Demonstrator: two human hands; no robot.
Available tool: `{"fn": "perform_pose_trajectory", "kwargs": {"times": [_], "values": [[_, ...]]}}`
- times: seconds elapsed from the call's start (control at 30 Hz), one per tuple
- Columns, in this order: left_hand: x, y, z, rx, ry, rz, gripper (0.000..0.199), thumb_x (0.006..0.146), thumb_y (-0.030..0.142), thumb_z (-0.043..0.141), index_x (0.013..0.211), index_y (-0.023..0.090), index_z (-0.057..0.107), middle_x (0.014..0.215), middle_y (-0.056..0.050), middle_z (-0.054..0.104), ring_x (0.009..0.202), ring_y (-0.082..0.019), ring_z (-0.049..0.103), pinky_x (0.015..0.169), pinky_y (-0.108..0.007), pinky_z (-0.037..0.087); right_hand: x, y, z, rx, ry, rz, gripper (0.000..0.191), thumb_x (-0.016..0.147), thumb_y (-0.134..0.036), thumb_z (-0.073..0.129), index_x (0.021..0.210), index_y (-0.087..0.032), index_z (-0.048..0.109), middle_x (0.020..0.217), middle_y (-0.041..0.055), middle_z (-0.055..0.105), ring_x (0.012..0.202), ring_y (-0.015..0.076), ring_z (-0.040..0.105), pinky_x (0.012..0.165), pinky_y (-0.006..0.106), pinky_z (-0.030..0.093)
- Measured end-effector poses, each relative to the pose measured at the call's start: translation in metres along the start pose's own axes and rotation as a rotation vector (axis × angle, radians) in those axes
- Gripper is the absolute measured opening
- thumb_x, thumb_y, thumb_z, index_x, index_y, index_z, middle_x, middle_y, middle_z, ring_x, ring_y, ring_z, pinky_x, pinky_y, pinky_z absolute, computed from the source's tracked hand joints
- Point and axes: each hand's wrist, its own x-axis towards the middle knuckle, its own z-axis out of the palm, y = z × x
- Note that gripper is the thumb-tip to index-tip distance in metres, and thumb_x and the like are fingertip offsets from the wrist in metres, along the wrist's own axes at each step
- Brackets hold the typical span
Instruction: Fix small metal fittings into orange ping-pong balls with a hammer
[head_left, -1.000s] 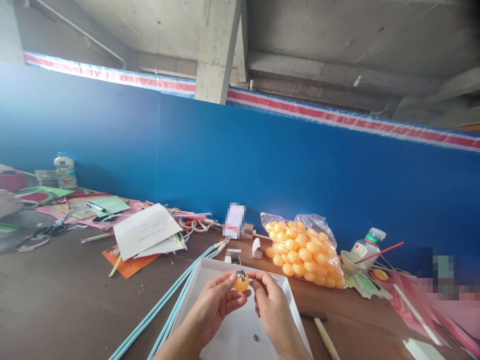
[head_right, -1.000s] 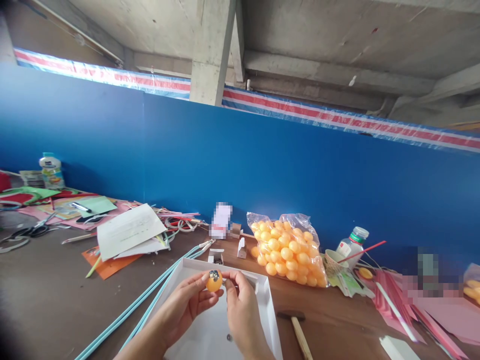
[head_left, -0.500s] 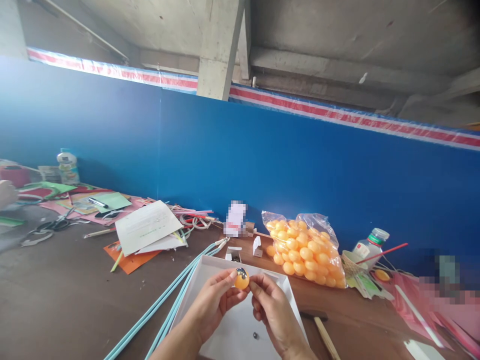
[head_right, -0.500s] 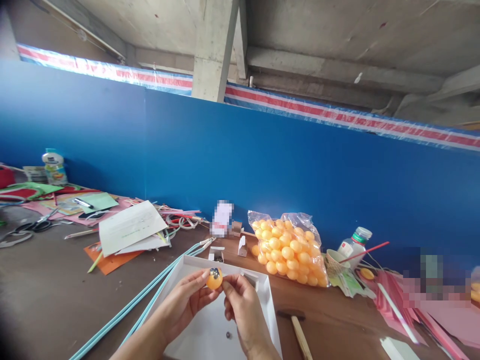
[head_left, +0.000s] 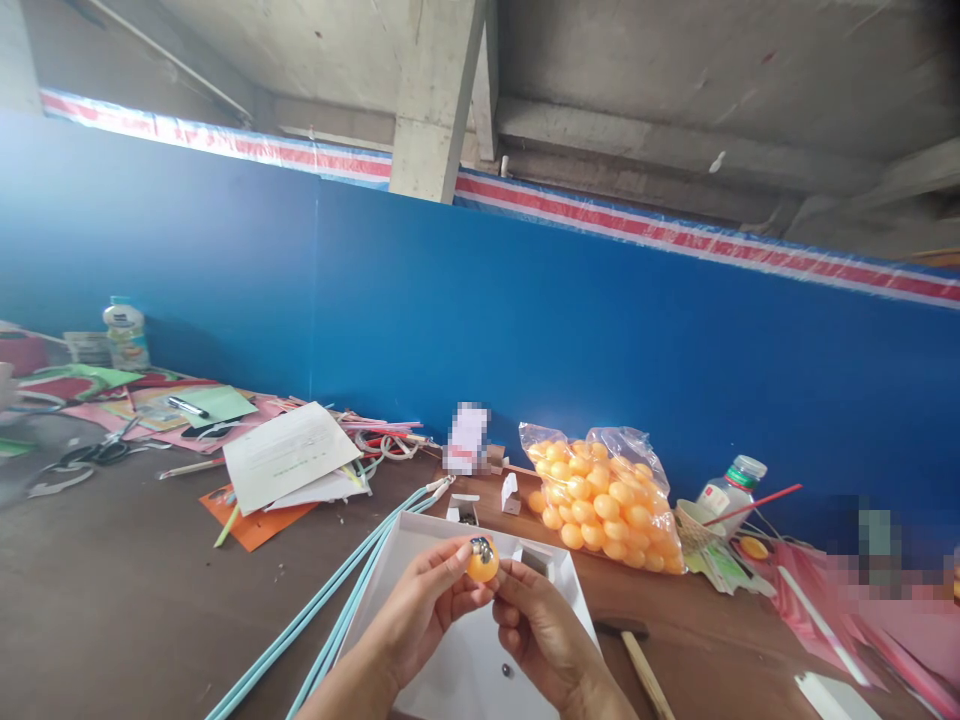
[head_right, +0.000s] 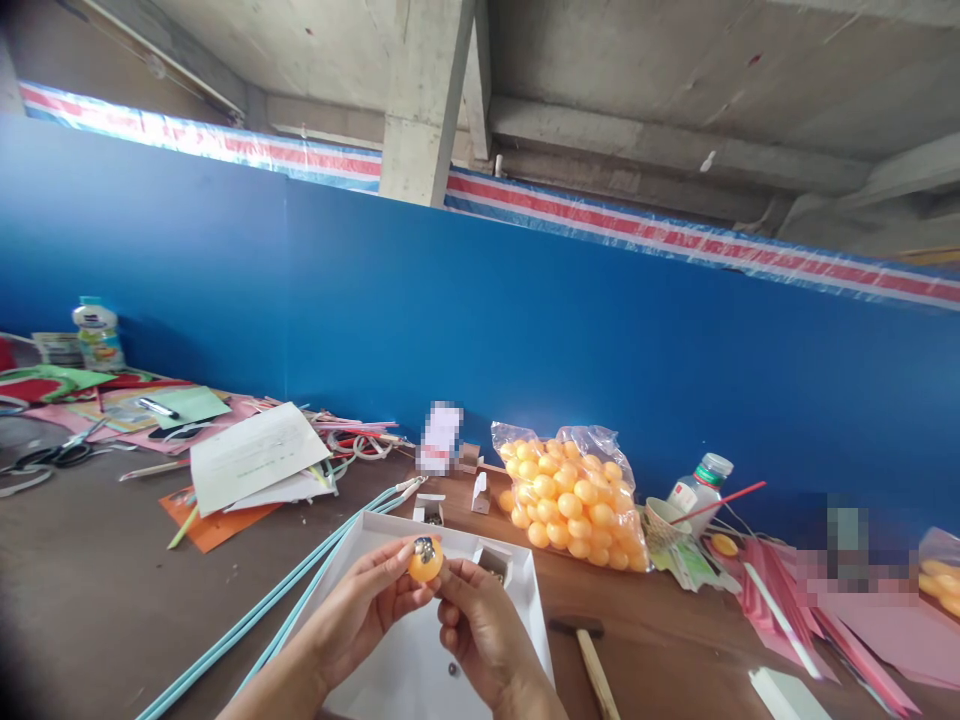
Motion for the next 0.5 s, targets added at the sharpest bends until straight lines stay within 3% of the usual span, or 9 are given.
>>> {"fn": "perform_pose_trajectory", "kwargs": {"times": [0.13,0.5], "values": [[-0.0002,0.0004,0.0009,-0.008,-0.022,0.007,0.029,0.084,0.028,0.058,0.105,0.009,0.067,0.089,-0.012,0.069,0.075,-0.013,0.062,0.075,-0.024,0.05,0.0023,0.0036,-0.0043,0.062,-0.02,0.007,0.017,0.075,-0.026,0.072,0.076,-0.012,0.062,0.065,-0.0041,0.05,0.046,-0.001,0.04,0.04,0.009,0.031],[0.0011,0.0002,-0.0008,-0.029,-0.021,0.005,0.024,0.086,0.027,0.055,0.099,0.009,0.066,0.086,-0.012,0.068,0.073,-0.012,0.062,0.073,-0.022,0.05,-0.0027,0.0055,0.0036,0.105,-0.012,-0.006,0.018,0.075,-0.03,0.071,0.083,-0.015,0.063,0.069,-0.002,0.058,0.057,0.0048,0.054,0.049,0.014,0.043]]}}
